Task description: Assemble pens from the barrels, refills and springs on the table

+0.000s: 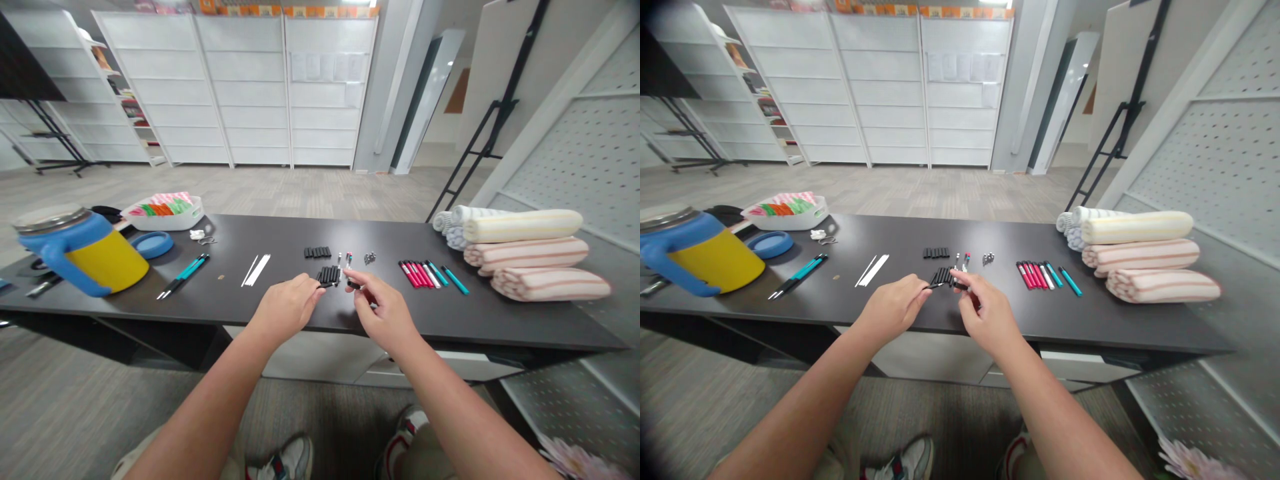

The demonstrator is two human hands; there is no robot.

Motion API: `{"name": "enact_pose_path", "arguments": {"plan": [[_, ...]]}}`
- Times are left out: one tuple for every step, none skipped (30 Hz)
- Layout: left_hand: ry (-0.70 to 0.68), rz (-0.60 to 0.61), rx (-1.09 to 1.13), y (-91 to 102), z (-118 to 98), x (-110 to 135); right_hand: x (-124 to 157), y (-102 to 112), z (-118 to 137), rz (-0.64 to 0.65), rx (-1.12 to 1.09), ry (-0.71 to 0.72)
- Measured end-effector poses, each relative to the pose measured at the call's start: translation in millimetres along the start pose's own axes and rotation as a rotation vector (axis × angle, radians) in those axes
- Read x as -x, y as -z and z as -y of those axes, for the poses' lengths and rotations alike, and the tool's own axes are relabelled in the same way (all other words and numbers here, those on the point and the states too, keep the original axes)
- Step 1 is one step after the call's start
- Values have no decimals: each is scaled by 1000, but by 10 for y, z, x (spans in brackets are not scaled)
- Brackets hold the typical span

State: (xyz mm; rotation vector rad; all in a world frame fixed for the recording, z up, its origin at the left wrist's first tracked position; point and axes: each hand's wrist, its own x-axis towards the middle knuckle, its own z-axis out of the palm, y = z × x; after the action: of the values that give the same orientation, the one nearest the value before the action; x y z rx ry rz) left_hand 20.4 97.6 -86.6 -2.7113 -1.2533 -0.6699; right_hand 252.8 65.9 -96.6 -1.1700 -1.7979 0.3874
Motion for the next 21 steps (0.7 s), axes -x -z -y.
{"name": "enact_pose_path", "arguments": {"plan": [[-3,-3,9,-8,2,0,5,-8,-2,-4,-8,-37],[-3,-12,30,-16,4,0,9,-16,-3,-6,-16,-69],[-1,-26,63,-23,6,1,13,-23,-3,-4,-21,-91],[6,-41,103,-28,7,4,15,-28,-1,-1,-24,-103],[16,-55,141,-32,9,7,17,-32,4,2,-24,-109],[29,-64,173,-35,11,11,17,-34,10,5,-23,-114],[42,-66,194,-37,12,15,17,-34,18,6,-21,-118],[53,-65,205,-38,14,17,17,-33,26,7,-18,-123],[57,-64,209,-37,16,18,17,-31,34,8,-13,-128],[54,-64,210,-36,18,15,17,-28,42,11,-7,-132],[41,-66,214,-34,20,8,17,-25,47,12,0,-135],[21,-67,222,-31,23,-2,18,-22,51,11,7,-137],[-3,-65,230,-28,27,-14,19,-18,54,6,15,-138],[-25,-60,235,-25,31,-27,20,-15,54,-2,24,-138],[-39,-48,234,-22,35,-40,20,-11,53,-11,32,-138],[-40,-32,226,-19,39,-52,19,-8,51,-19,43,-137],[-32,-16,211,-18,41,-62,17,-4,49,-28,57,-133],[-19,-2,193,-17,42,-68,15,-1,46,-37,71,-128],[-6,9,175,-16,41,-72,12,3,45,-47,86,-121],[5,16,161,-16,38,-74,11,6,44,-57,98,-112],[10,20,150,-16,35,-74,10,9,44,-68,108,-105]]}}
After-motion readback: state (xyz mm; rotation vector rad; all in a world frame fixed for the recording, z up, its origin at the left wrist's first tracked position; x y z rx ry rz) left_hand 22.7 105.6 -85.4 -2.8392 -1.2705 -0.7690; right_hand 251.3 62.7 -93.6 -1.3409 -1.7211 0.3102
